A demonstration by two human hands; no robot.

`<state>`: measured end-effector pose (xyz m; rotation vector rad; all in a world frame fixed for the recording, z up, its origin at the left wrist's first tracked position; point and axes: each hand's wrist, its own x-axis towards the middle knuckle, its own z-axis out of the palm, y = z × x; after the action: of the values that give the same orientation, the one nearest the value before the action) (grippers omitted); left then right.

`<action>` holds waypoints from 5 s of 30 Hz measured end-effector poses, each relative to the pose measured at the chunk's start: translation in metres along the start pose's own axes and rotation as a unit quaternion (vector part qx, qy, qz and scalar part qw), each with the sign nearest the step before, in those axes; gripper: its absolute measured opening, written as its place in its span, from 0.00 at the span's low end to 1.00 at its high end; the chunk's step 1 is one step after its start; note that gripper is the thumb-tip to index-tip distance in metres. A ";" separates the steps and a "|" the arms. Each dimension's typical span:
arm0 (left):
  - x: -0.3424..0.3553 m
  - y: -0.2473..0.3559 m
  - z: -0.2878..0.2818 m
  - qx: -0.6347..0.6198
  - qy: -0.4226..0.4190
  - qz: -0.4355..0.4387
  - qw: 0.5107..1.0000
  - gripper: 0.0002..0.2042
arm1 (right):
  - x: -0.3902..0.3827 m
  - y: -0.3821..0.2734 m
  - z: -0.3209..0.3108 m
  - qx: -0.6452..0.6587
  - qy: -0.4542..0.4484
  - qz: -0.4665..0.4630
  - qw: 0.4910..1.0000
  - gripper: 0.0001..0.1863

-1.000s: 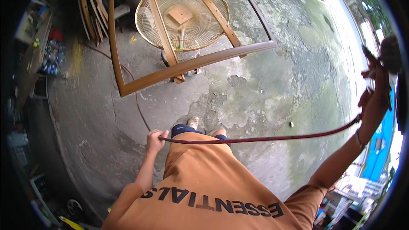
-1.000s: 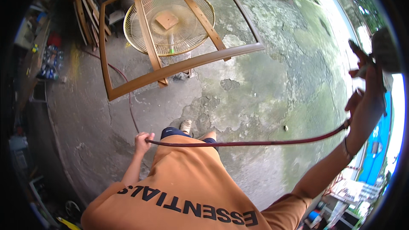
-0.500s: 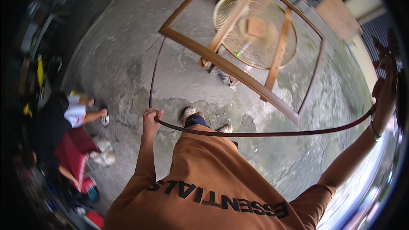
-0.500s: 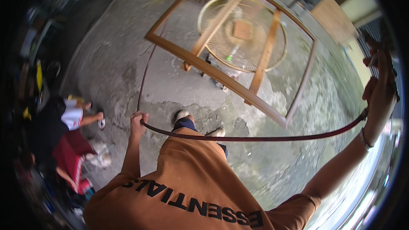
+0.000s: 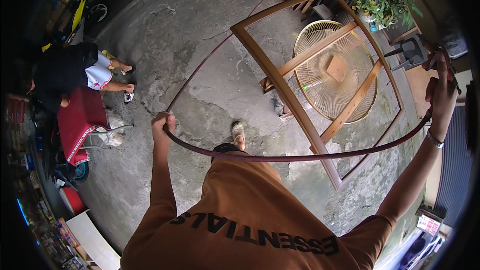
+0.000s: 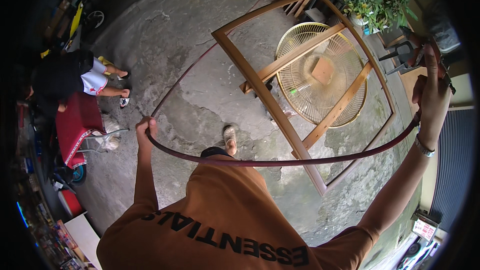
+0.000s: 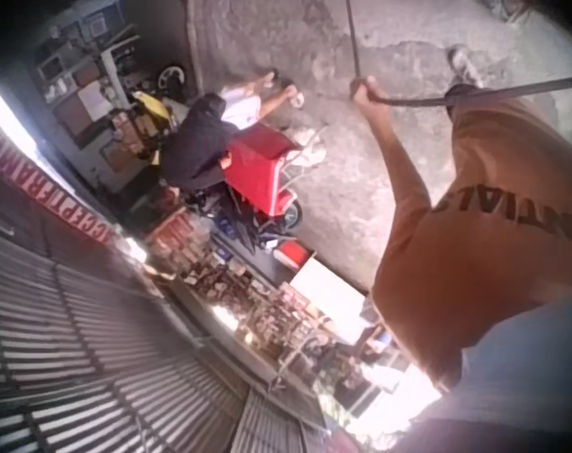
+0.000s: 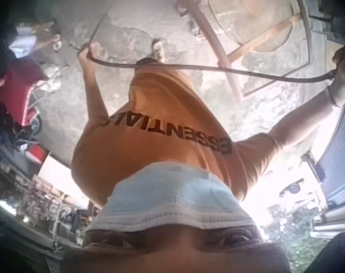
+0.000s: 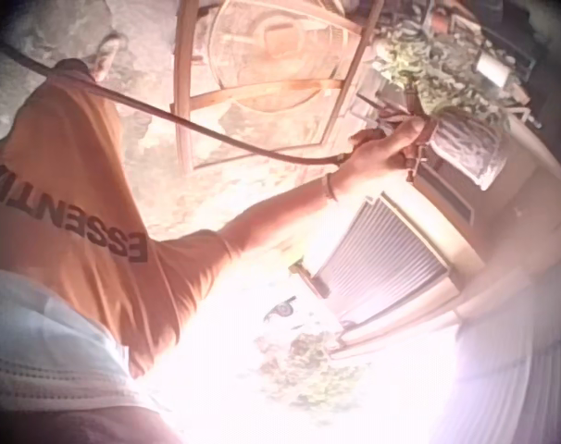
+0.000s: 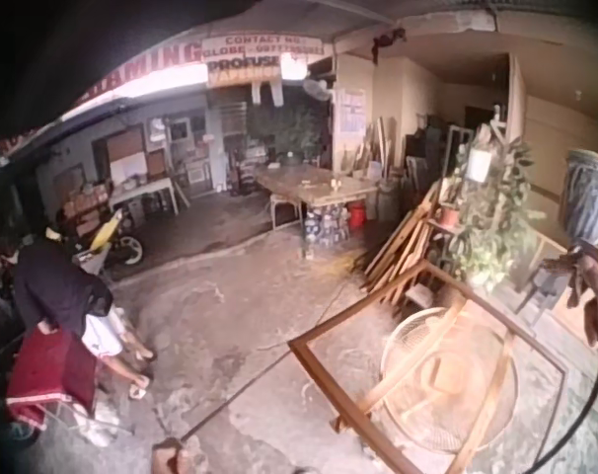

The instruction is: The person picks up a framed portrait and hands it to another person. They then move outside to a wooden frame resting on a fan and use a spray gun to apply a coat of paint to the frame.

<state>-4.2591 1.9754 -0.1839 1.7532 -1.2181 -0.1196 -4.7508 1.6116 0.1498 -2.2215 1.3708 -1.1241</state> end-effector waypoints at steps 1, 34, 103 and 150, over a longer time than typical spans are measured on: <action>0.004 -0.004 -0.001 0.011 0.007 0.024 1.000 0.21 | 0.003 -0.007 0.013 0.018 -0.018 0.012 1.000 0.20; 0.089 -0.038 0.002 -0.016 0.067 -0.020 0.997 0.23 | 0.036 -0.021 0.127 -0.067 -0.058 0.082 0.993 0.22; 0.261 -0.189 -0.056 -0.024 -0.073 0.104 0.992 0.28 | -0.062 -0.162 0.198 -0.010 -0.090 0.290 0.953 0.28; 0.426 -0.030 0.016 0.166 -0.026 0.075 0.983 0.28 | 0.143 0.055 0.175 -0.258 0.106 0.219 0.935 0.17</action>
<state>-4.0361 1.6400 -0.0400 1.9427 -1.4688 0.1363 -4.6199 1.4364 0.0689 -1.9646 2.3358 -0.9312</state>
